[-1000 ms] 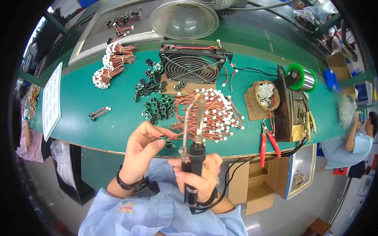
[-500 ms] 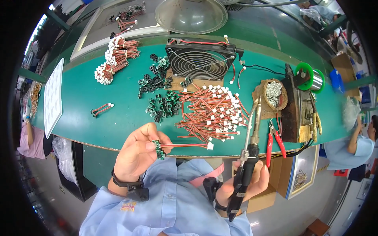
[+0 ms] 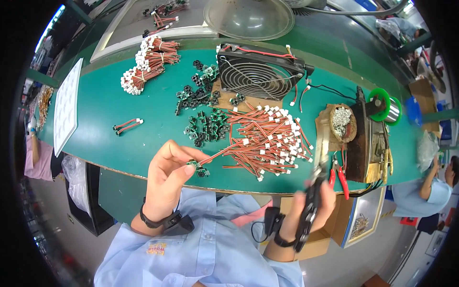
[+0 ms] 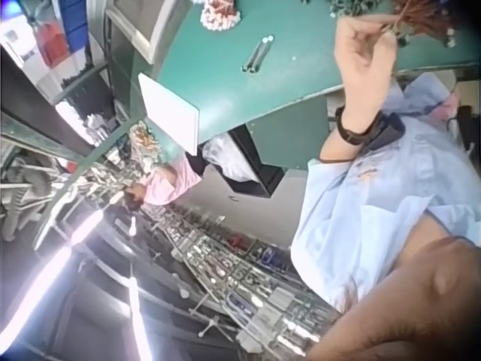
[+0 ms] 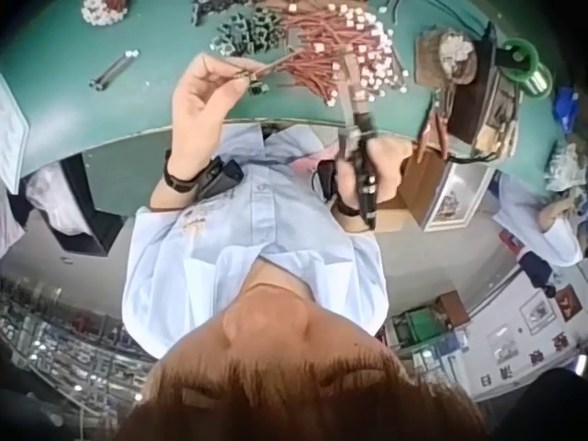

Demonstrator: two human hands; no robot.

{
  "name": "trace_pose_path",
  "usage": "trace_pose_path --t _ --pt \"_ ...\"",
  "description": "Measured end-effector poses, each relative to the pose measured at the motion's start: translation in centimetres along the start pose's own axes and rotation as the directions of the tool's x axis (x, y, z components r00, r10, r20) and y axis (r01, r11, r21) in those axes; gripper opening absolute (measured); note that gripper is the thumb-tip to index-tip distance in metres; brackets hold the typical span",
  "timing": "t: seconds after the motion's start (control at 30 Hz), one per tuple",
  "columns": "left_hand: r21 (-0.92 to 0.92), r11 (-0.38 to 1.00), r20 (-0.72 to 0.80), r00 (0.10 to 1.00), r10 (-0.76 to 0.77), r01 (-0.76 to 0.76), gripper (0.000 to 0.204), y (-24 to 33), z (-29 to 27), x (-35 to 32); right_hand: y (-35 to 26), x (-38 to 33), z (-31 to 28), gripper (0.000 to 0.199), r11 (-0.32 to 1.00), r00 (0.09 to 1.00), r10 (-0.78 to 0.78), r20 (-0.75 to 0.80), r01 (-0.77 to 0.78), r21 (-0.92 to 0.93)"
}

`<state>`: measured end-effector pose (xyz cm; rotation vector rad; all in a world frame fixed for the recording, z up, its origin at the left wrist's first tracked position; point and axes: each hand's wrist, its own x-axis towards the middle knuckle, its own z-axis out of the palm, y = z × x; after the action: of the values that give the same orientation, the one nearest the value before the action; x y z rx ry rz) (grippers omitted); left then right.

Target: Soldering wires onto small electronic PCB components at an assembly workbench.

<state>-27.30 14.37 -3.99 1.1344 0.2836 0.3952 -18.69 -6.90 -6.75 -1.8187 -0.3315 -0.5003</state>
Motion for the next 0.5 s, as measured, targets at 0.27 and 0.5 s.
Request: trace_pose_path --t 0.27,0.5 --pt "0.14 0.989 -0.039 0.998 0.046 -0.04 0.013 -0.3 -0.1 0.3 -3.2 -0.4 -0.9 0.034 0.892 0.712 -0.442 0.545 0.412 0.185" --pt "0.189 0.981 -0.064 0.996 0.068 -0.055 0.013 -0.3 -0.1 0.1 -3.9 -0.8 -1.1 0.034 0.92 0.705 -0.378 0.6 0.359 0.159"
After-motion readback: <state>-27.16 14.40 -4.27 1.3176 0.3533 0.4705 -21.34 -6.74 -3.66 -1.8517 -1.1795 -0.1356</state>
